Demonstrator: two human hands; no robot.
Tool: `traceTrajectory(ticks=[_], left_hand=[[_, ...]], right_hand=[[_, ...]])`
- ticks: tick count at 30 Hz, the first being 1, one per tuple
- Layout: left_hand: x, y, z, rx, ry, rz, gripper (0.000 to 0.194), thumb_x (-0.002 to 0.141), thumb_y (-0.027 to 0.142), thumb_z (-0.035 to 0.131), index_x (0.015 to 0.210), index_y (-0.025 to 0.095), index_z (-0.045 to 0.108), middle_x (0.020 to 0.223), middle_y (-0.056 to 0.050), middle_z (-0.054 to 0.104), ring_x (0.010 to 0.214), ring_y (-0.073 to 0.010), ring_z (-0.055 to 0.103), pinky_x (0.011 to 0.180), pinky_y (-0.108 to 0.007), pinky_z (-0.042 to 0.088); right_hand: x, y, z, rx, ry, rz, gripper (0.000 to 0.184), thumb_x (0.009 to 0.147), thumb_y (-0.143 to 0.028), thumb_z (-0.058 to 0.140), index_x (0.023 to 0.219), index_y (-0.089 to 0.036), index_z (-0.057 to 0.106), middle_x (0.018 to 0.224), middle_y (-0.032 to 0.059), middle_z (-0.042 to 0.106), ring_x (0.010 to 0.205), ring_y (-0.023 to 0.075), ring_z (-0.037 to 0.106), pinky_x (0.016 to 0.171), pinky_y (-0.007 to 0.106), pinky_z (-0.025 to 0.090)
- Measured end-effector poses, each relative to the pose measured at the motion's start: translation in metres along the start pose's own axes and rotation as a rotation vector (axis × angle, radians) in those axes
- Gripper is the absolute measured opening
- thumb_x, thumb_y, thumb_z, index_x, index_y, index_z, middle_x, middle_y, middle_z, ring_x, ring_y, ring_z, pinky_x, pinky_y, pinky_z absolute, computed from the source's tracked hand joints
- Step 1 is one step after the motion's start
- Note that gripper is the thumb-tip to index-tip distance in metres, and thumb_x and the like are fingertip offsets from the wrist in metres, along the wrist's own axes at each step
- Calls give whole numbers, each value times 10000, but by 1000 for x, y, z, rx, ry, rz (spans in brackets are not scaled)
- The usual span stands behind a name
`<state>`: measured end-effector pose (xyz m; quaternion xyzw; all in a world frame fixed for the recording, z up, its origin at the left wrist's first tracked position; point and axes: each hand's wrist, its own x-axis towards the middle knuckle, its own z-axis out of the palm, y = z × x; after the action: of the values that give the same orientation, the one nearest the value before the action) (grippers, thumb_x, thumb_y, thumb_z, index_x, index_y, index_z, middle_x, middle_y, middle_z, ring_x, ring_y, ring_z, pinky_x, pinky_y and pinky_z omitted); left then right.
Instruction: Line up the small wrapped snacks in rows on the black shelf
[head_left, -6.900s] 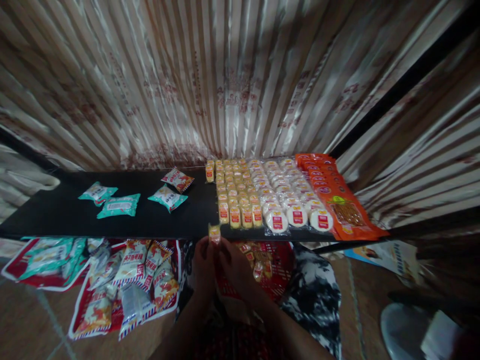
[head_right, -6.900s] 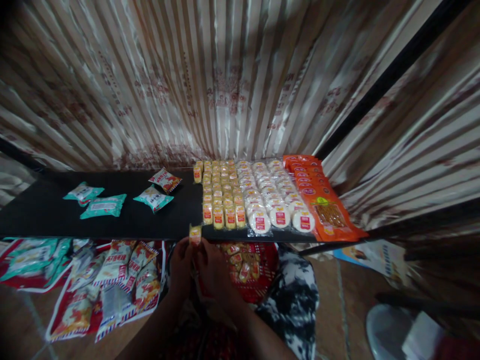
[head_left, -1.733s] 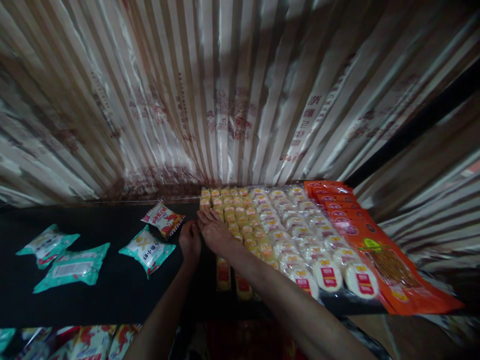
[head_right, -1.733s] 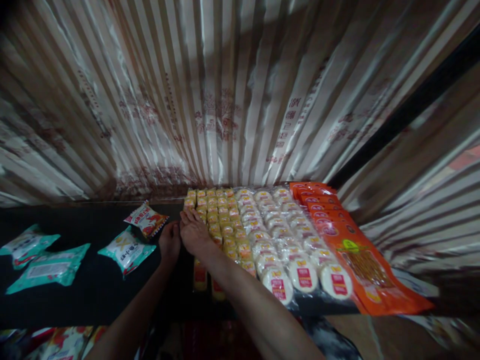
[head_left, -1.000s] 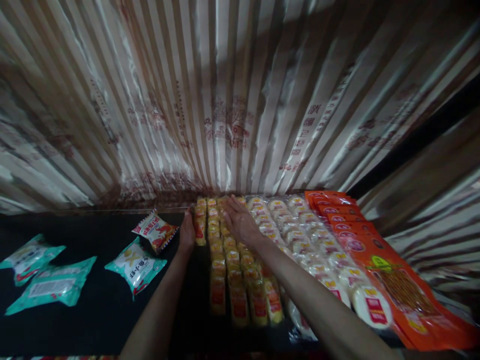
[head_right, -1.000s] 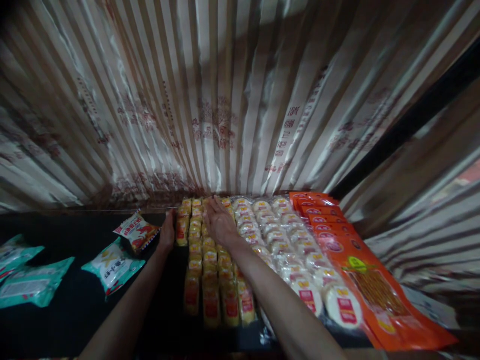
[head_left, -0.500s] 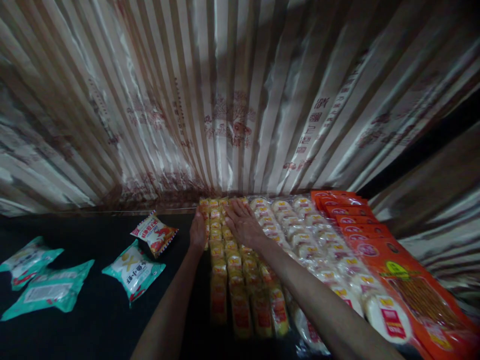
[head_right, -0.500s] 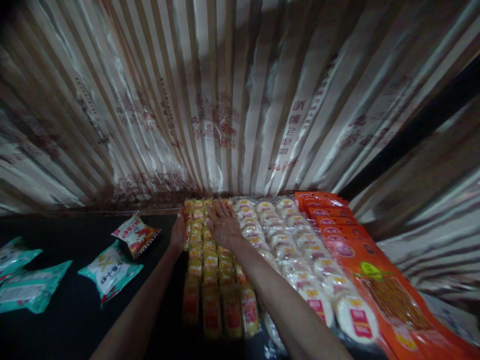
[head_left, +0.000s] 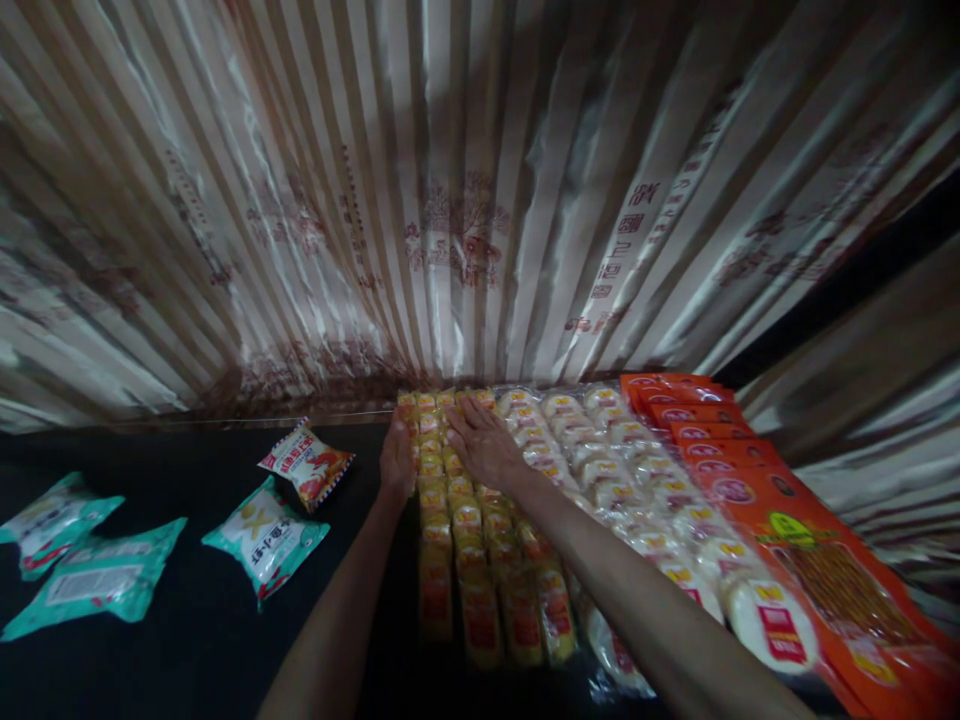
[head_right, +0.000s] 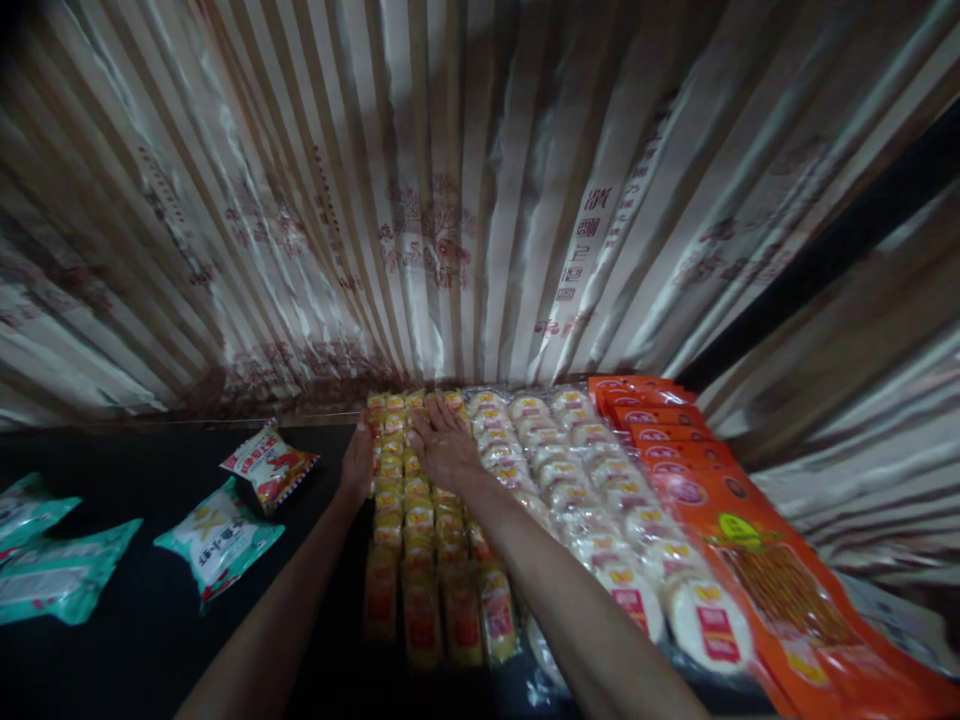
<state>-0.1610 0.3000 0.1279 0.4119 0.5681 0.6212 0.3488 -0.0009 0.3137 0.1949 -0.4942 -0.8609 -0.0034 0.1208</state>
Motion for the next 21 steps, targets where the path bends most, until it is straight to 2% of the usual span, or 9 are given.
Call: traceTrajectory(ticks=[6,9,12,16,21], left_hand=[[3,-4,-1,-48,14,3,531,924,441,300,1374,179,399,1395,-71,467,1325,-214,370,1087,-355,347],[2,-4,-1,-72,-18,37,523,921,430,318,1369,172,399,1431,-68,417,1339,-192,345,1106,-350,309],[1,-5,-1,-74,-31,31,524,920,437,318,1352,155,418,1430,-85,416,1325,-184,370,1103,-358,308],[1,-7,-1,-13,-22,12,514,916,461,320,1333,192,454,1401,-68,460,1298,-187,412,1077,-339,348],[3,-4,2,21,7,-13,498,918,449,321,1318,197,479,1354,-61,515,1258,-196,463,1040,-336,399]], right_hand=[[-3,1,-1,16,20,11,481,963,-367,281,1384,-168,398,1471,132,325,1394,258,196,1098,435,263],[-3,2,0,19,15,7,484,964,-375,267,1382,-172,402,1475,128,320,1396,258,191,1092,439,272],[-3,2,4,18,27,4,478,962,-376,280,1369,-171,424,1470,123,331,1396,252,192,1101,433,254],[-3,2,7,13,31,0,475,962,-369,288,1370,-167,423,1471,121,321,1394,250,197,1113,417,225],[-3,1,7,-4,27,3,479,964,-376,280,1378,-174,409,1471,117,321,1393,243,202,1109,414,231]])
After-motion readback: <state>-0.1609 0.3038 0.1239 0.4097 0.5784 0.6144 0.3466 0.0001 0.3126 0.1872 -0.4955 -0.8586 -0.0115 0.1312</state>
